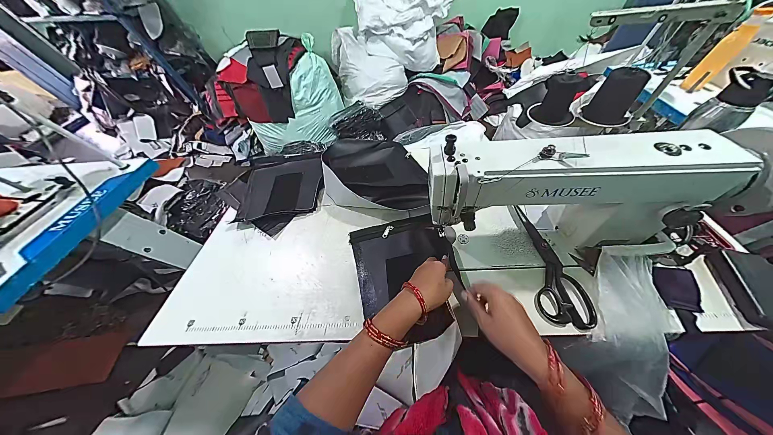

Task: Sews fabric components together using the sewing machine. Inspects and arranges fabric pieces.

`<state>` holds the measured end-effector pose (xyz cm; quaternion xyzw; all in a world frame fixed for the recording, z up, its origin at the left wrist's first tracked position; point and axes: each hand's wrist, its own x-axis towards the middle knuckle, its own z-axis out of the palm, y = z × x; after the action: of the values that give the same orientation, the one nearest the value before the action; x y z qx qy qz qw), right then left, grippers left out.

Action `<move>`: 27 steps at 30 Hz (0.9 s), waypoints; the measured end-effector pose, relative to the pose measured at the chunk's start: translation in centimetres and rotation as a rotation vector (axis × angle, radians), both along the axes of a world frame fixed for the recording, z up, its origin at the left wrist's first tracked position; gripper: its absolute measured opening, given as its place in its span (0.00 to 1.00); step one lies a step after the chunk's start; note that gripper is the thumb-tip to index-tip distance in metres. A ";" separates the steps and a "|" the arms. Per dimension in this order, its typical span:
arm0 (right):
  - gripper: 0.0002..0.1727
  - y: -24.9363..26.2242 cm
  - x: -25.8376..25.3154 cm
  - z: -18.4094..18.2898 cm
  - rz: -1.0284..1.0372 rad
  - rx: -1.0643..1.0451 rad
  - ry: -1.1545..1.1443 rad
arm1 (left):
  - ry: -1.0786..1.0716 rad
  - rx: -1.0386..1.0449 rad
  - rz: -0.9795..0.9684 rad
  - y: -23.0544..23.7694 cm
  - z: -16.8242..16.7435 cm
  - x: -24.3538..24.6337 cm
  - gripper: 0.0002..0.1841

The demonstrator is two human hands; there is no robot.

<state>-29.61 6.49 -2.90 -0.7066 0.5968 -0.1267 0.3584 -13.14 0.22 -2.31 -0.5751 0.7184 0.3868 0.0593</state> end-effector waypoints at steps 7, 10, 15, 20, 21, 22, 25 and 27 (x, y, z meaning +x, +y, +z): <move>0.19 -6.7 3.9 -3.9 -0.247 -0.134 -0.130 | 0.151 -0.075 0.014 0.3 -1.0 1.6 0.22; 0.15 -6.2 3.7 -3.9 -0.330 -0.136 -0.160 | 0.194 -0.081 0.033 0.6 -1.2 1.9 0.25; 0.13 -5.1 3.0 -4.3 -0.401 -0.119 -0.199 | 0.246 -0.118 0.034 0.6 -1.7 2.3 0.26; 0.15 -4.0 4.0 -4.9 -0.367 -0.086 -0.349 | 0.309 -0.120 0.063 0.8 -1.9 2.7 0.27; 0.16 -3.9 4.2 -5.1 -0.368 -0.091 -0.382 | 0.320 -0.124 0.069 0.8 -1.9 2.7 0.26; 0.16 -3.9 4.3 -5.2 -0.375 -0.091 -0.418 | 0.324 -0.127 0.073 0.8 -1.9 2.7 0.26; 0.15 -4.0 4.0 -5.3 -0.400 -0.046 -0.523 | 0.288 -0.122 0.065 0.8 -1.8 2.3 0.26; 0.15 -4.0 3.8 -5.3 -0.404 -0.021 -0.547 | 0.224 -0.094 0.050 0.8 -1.4 1.8 0.25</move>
<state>-25.85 2.45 -8.23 -0.5175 0.6053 -0.3861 0.4655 -11.35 0.99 -3.75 -0.5480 0.7235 0.4158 -0.0582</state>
